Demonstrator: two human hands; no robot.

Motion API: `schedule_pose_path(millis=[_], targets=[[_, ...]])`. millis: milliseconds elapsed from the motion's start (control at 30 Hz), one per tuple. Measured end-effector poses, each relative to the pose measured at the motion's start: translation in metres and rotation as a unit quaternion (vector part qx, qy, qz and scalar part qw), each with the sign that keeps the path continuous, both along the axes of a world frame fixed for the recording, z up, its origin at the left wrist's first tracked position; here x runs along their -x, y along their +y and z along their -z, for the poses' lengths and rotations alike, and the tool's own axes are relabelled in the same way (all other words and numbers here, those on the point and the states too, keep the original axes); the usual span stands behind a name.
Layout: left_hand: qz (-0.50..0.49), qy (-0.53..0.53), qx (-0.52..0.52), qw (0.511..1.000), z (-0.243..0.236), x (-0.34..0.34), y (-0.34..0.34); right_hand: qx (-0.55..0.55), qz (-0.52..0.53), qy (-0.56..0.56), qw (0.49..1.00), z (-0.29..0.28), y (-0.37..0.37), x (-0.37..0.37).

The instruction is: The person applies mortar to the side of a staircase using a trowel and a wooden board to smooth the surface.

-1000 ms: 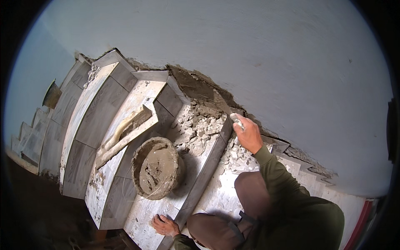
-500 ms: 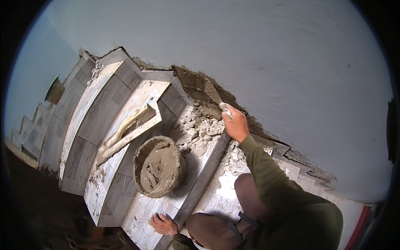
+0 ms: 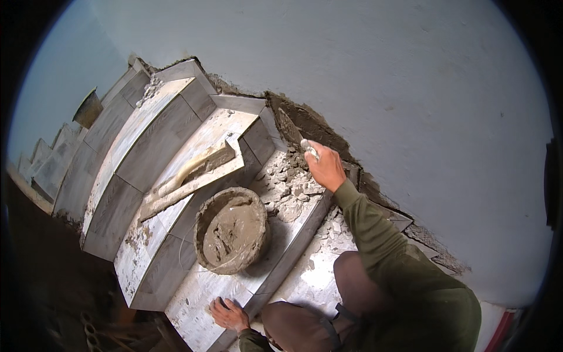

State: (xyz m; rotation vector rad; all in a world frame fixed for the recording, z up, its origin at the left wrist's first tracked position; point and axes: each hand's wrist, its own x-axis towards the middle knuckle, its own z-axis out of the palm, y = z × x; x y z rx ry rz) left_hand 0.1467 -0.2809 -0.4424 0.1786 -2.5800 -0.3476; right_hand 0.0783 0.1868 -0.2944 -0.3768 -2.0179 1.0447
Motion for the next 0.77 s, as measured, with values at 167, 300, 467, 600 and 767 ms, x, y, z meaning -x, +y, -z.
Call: schedule_pose_path(millis=[167,300,467,600,767], targets=[[-0.022,0.024,0.036,0.999,0.009,0.001,-0.01,-0.002,0.002,-0.059,0.998,0.003,-0.01,-0.004],[-0.026,0.001,0.03,0.999,0.009,0.002,-0.004,0.016,0.023,-0.029,0.999,0.04,-0.003,-0.006],[-0.027,-0.006,0.029,0.999,0.008,0.003,-0.004,0.025,0.064,-0.031,0.997,0.055,0.011,-0.022],[-0.027,0.008,0.037,0.999,0.01,0.004,-0.007,0.035,0.075,-0.069,0.994,0.043,0.026,-0.058],[-0.017,0.008,0.028,0.999,0.0,0.001,0.0,0.071,0.024,-0.083,0.994,0.043,0.051,-0.095]])
